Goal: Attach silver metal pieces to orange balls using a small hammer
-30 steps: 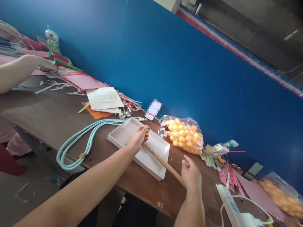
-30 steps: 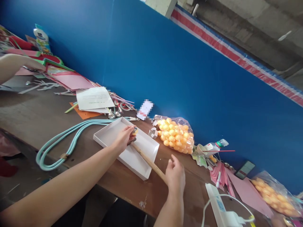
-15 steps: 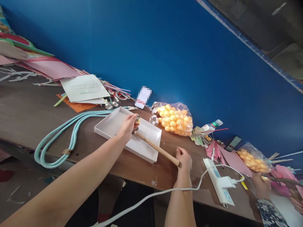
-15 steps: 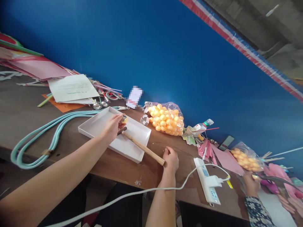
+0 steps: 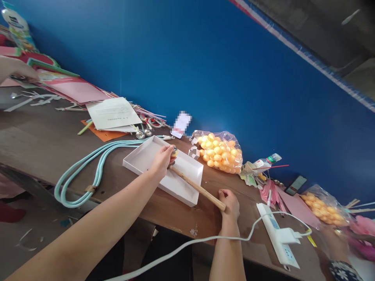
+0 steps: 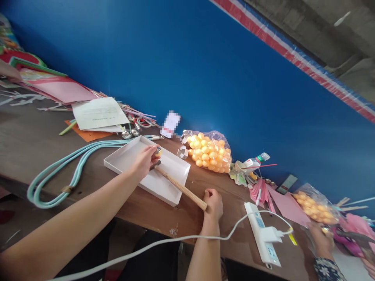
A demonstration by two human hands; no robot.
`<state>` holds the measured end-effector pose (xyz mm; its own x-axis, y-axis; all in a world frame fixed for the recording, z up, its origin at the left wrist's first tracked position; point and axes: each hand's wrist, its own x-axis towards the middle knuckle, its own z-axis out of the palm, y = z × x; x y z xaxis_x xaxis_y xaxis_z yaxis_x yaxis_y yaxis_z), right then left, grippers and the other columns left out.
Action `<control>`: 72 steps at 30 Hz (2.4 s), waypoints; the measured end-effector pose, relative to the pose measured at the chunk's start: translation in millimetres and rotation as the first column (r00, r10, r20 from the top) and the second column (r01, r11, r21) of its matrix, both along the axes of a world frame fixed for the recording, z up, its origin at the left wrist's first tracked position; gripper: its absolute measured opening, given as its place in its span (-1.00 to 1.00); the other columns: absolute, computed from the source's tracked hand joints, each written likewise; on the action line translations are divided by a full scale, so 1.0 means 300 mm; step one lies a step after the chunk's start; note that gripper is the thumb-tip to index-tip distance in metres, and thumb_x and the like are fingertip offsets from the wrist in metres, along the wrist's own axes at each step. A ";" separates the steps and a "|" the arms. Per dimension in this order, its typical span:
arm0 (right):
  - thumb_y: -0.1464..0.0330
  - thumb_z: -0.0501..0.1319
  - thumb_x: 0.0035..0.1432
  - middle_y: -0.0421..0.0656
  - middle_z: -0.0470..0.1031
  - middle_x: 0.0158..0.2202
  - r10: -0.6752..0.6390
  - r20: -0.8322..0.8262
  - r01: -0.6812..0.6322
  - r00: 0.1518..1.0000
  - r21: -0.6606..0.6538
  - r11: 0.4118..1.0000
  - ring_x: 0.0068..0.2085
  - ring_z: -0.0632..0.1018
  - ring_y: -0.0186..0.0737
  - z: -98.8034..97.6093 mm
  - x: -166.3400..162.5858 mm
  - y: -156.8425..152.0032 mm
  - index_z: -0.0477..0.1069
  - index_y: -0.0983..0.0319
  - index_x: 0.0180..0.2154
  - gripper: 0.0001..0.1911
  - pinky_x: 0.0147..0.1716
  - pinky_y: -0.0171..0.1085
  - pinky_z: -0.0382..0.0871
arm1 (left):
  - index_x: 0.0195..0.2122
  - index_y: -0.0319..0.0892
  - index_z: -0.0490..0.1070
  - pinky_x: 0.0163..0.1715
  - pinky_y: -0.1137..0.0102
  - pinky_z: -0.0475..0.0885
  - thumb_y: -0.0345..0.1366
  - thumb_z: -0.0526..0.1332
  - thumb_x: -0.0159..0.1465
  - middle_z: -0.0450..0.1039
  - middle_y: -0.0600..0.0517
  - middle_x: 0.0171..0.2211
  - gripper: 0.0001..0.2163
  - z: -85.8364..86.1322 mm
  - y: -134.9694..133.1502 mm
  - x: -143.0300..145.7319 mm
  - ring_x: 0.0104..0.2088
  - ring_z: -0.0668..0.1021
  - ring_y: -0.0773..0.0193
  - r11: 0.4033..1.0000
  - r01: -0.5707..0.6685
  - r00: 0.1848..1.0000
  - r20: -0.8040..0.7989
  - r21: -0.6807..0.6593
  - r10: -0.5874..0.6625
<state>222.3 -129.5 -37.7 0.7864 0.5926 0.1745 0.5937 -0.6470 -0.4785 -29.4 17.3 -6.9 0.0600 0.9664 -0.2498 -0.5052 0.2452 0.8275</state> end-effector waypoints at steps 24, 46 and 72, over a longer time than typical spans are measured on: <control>0.27 0.25 0.14 -0.29 0.44 -0.56 0.805 -0.207 -0.313 0.557 0.845 0.434 -0.57 0.44 -0.42 0.252 -0.533 0.139 0.42 0.25 -0.30 -0.83 -0.51 -0.39 0.38 | -0.15 -0.18 0.44 -0.59 0.56 0.35 -0.19 0.19 0.21 0.42 -0.01 -0.38 -0.76 0.000 -0.006 0.003 -0.53 0.49 0.41 0.991 0.129 0.967 0.217 0.037 -0.134; 0.22 0.27 0.10 -0.24 0.50 -0.48 0.801 -0.439 -0.127 0.407 0.841 0.525 -0.58 0.44 -0.44 0.119 -0.540 0.241 0.39 0.26 -0.31 -0.76 -0.54 -0.40 0.39 | -0.28 -0.30 0.39 -0.51 0.50 0.46 -0.39 0.19 0.22 0.44 -0.02 -0.45 -0.92 0.020 -0.033 0.012 -0.55 0.51 0.38 0.975 0.223 0.940 0.262 0.022 -0.221; 0.15 0.31 0.02 -0.32 0.37 -0.59 0.756 -0.545 -0.014 0.362 0.808 0.589 -0.61 0.35 -0.46 0.114 -0.538 0.254 0.36 0.26 -0.43 -0.70 -0.63 -0.44 0.30 | -0.33 -0.28 0.37 -0.49 0.53 0.48 -0.35 0.24 0.21 0.46 -0.01 -0.46 -0.91 0.030 -0.041 0.003 -0.54 0.53 0.40 0.952 0.305 0.924 0.239 0.010 -0.298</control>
